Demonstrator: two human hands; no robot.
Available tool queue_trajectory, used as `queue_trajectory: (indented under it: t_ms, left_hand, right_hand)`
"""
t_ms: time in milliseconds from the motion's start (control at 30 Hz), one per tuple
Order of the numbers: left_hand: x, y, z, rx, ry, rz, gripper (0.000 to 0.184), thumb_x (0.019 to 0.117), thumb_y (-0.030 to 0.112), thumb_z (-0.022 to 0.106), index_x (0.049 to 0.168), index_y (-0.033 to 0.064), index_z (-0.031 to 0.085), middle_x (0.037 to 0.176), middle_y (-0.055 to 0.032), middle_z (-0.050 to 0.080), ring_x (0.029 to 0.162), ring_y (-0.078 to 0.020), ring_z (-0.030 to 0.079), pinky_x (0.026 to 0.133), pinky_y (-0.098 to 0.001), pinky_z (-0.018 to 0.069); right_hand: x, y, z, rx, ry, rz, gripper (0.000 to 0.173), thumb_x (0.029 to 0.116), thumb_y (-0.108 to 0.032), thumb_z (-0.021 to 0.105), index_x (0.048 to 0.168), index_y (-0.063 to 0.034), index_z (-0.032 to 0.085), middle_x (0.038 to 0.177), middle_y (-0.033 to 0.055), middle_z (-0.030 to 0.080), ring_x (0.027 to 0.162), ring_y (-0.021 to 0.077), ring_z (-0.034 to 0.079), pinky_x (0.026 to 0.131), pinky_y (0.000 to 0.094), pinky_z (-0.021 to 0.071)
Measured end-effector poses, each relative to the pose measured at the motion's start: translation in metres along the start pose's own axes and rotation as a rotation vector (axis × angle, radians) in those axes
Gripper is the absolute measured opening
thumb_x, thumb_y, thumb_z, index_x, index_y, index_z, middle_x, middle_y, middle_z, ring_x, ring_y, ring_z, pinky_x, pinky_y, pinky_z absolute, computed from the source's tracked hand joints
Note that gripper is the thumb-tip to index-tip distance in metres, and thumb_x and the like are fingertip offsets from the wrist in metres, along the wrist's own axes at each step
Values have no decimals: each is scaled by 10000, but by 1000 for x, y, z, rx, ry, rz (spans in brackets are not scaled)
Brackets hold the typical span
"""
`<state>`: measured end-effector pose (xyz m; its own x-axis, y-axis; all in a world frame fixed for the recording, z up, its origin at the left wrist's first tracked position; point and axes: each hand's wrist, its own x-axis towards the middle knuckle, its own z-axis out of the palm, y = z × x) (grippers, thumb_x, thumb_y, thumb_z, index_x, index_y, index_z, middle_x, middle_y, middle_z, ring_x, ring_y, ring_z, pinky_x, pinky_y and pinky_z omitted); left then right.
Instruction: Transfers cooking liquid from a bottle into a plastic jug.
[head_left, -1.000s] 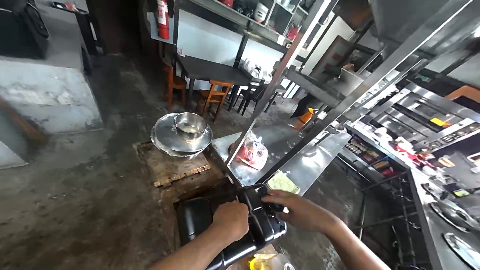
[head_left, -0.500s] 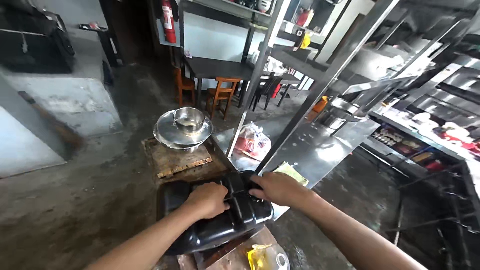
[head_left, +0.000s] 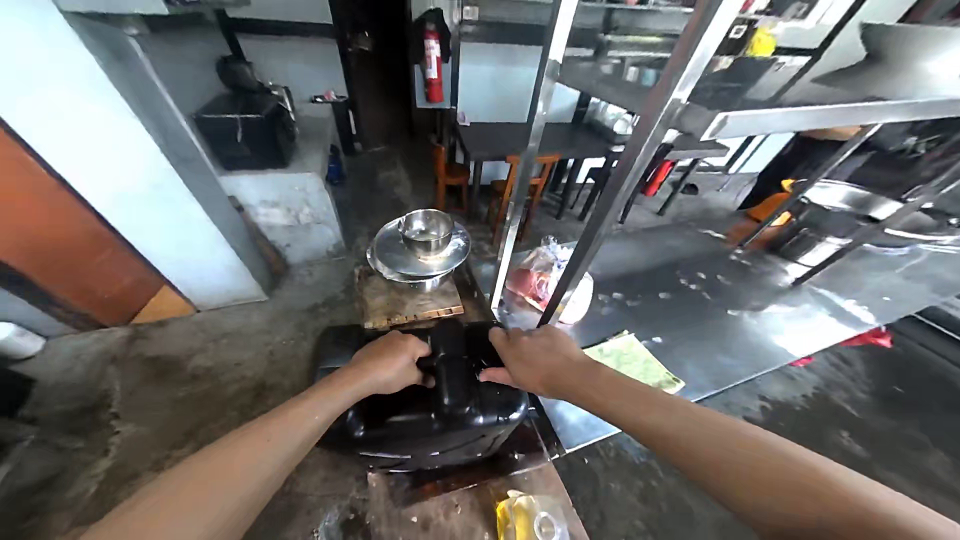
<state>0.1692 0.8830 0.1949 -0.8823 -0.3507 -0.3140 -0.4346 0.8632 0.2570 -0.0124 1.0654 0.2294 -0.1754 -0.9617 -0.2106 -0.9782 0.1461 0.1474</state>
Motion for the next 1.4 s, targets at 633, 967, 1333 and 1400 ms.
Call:
queue_trajectory:
  t_ms: [633,967,1333,1400]
  left_hand:
    - [-6,6,4,-2,20,-100,271,912,444,761,995,191,708,911,-34,704,905,-239,693,784,-524,581]
    - [-5,2,-6,-21,-64,-140,183,954,378,716,958,197,688,831,-11,677,820,-214,680,708,-486,574]
    - [-67,12,12,-225,-130,-413,334,1021,394,618,1077,73,690,988,-149,694,978,-332,675,896,-564,533]
    - [-103,19,28,-331,-138,-563,440,1009,455,634,1138,39,694,1025,-195,701,1007,-375,677,923,-601,519]
  right_hand:
    - [15,-50,-4,145,-49,419,596,1071,-591,266,1251,-98,549,971,188,700,925,409,715,701,571,567]
    - [39,11,35,-81,288,-175,565,916,-702,475,1127,-212,664,762,73,626,644,289,668,504,446,525]
    - [12,28,37,421,442,98,656,1001,-703,383,1474,-280,548,1012,95,720,771,321,715,599,549,583]
    - [-5,69,66,484,475,220,588,1021,-621,445,1446,-236,577,996,127,731,715,362,704,578,603,559]
